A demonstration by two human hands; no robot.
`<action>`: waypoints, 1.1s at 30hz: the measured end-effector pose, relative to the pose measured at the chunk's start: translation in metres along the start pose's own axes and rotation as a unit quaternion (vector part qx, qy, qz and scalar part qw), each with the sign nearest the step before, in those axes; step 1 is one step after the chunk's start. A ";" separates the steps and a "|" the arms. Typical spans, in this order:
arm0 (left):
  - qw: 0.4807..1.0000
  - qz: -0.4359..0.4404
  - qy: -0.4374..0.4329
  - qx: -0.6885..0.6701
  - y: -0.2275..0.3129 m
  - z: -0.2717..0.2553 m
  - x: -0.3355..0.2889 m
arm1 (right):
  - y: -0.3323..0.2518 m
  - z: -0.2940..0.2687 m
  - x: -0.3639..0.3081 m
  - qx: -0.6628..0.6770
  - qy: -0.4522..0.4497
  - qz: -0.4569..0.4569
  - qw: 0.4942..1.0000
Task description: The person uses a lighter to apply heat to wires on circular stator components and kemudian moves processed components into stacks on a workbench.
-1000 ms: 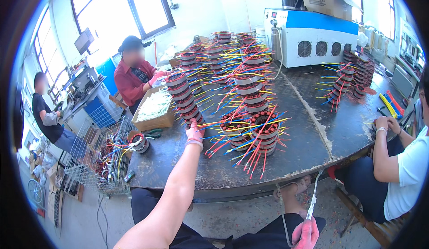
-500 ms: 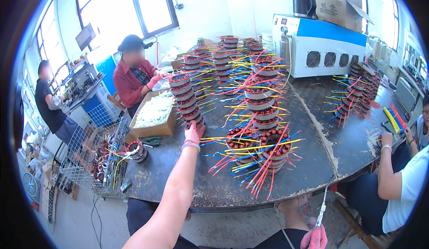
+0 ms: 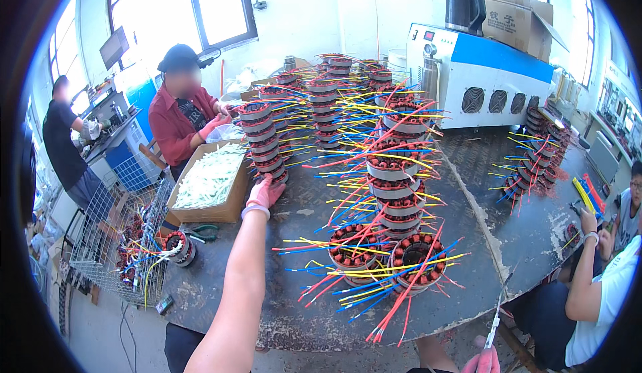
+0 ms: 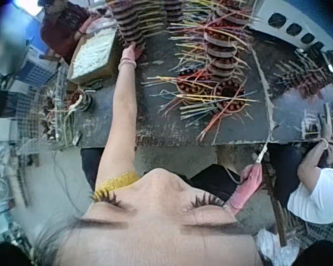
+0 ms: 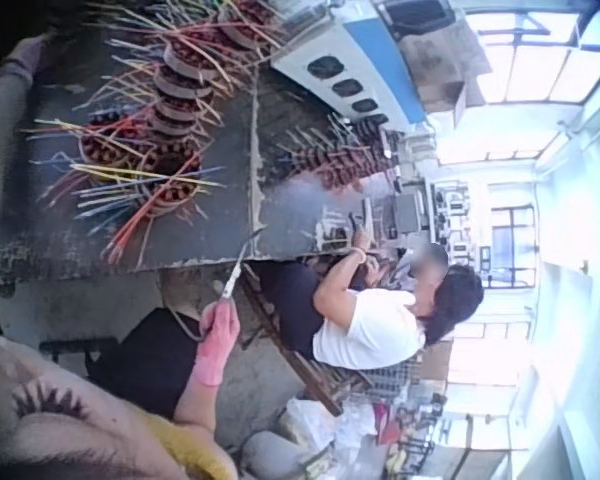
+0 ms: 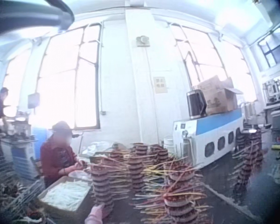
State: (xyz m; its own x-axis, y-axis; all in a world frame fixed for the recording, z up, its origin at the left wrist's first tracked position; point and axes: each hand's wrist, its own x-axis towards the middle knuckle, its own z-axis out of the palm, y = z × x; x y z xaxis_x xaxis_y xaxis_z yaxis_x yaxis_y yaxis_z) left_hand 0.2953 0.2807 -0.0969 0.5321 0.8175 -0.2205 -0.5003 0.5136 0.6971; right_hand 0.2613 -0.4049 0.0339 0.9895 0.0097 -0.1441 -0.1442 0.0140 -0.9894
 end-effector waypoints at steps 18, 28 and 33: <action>0.997 0.022 -0.009 0.068 0.013 -0.004 0.009 | 0.020 -0.005 0.012 0.000 -0.030 -0.030 0.999; 0.805 0.336 -0.240 0.425 0.034 0.107 -0.264 | 0.000 -0.035 -0.031 0.051 -0.037 -0.014 0.998; 0.517 0.326 -0.371 0.700 0.021 0.132 -0.323 | 0.001 -0.049 -0.058 0.074 -0.057 -0.018 0.995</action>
State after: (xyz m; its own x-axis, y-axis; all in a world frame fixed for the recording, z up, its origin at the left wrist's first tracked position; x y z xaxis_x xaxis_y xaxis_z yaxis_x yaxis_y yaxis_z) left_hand 0.2028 -0.0065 0.0792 0.9371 0.1074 0.3322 -0.0305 -0.9227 0.3843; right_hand 0.2043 -0.4549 0.0407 0.9880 0.1194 -0.0979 -0.1168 0.1634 -0.9796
